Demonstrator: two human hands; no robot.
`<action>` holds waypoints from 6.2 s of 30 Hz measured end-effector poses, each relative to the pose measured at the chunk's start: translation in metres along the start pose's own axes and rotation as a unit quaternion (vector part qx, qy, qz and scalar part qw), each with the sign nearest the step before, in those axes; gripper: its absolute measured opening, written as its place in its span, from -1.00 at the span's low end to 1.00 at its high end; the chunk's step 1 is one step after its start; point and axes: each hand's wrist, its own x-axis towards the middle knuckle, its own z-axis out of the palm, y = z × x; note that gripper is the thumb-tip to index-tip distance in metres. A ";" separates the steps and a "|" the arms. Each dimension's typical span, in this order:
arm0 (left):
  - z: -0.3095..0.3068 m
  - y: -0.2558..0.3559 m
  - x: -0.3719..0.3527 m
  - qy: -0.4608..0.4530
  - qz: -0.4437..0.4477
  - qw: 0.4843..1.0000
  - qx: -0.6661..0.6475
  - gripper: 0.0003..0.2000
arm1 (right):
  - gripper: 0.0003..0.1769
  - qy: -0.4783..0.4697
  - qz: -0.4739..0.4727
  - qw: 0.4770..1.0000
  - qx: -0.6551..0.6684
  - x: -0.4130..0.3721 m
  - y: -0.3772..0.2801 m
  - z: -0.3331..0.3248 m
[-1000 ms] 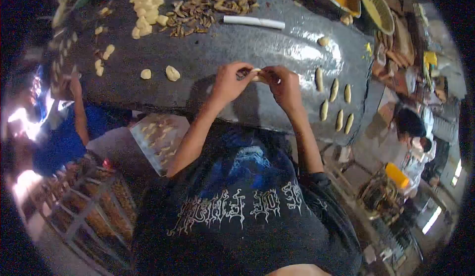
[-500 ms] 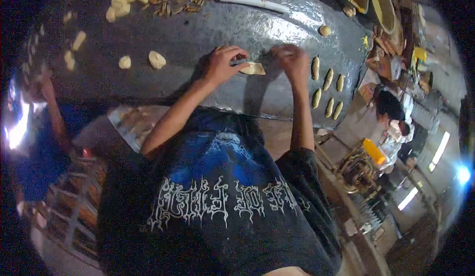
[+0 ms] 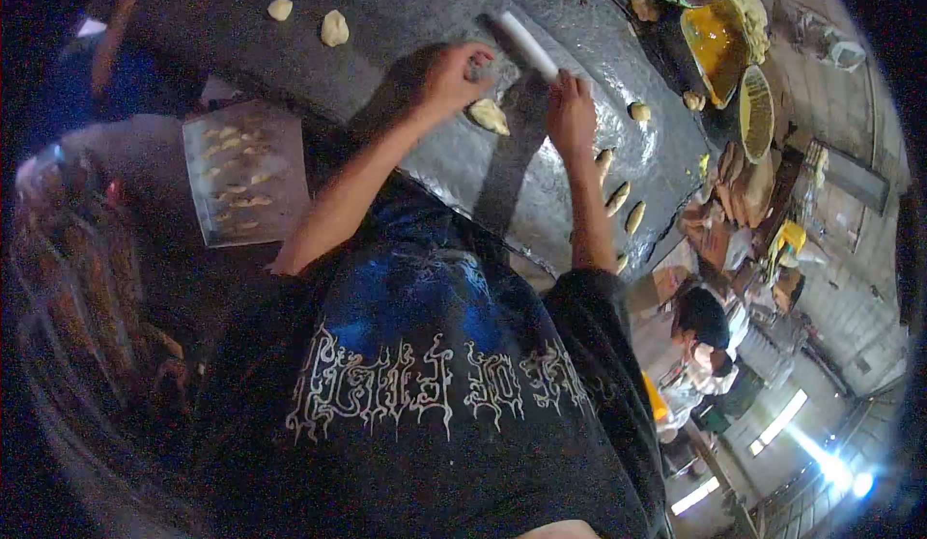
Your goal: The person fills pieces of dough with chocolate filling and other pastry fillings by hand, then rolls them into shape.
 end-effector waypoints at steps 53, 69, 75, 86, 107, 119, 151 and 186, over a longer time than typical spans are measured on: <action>0.028 0.007 -0.081 -0.029 0.195 0.968 0.155 -0.51 | -0.39 0.105 -0.015 0.985 0.137 -0.081 -0.067 0.052; -0.023 0.011 0.059 -0.096 0.283 0.925 0.235 -0.35 | -0.26 0.066 0.110 0.991 -0.038 -0.006 -0.040 0.026; -0.032 -0.007 -0.004 -0.076 0.184 0.962 0.186 -0.44 | -0.42 -0.045 0.003 0.999 -0.022 -0.004 -0.029 0.030; -0.052 -0.002 -0.077 0.069 0.092 0.968 0.223 -0.60 | -0.50 0.021 0.302 0.869 0.390 -0.066 0.093 -0.159; -0.224 -0.063 -0.052 0.228 -0.072 0.970 0.046 -0.75 | -0.48 -0.053 -0.196 0.947 0.247 0.075 -0.202 0.083; -0.149 0.012 -0.031 0.064 -0.047 0.988 -0.130 -0.61 | -0.65 -0.002 -0.012 0.883 0.469 0.052 -0.203 0.013; -0.011 0.205 0.001 -0.007 0.307 0.939 -0.156 -0.32 | -0.58 0.051 0.128 0.674 0.725 -0.003 -0.042 -0.215; -0.005 0.183 -0.035 0.015 -0.145 0.776 -0.613 -0.74 | -0.78 0.166 0.007 0.916 0.367 -0.026 -0.103 -0.129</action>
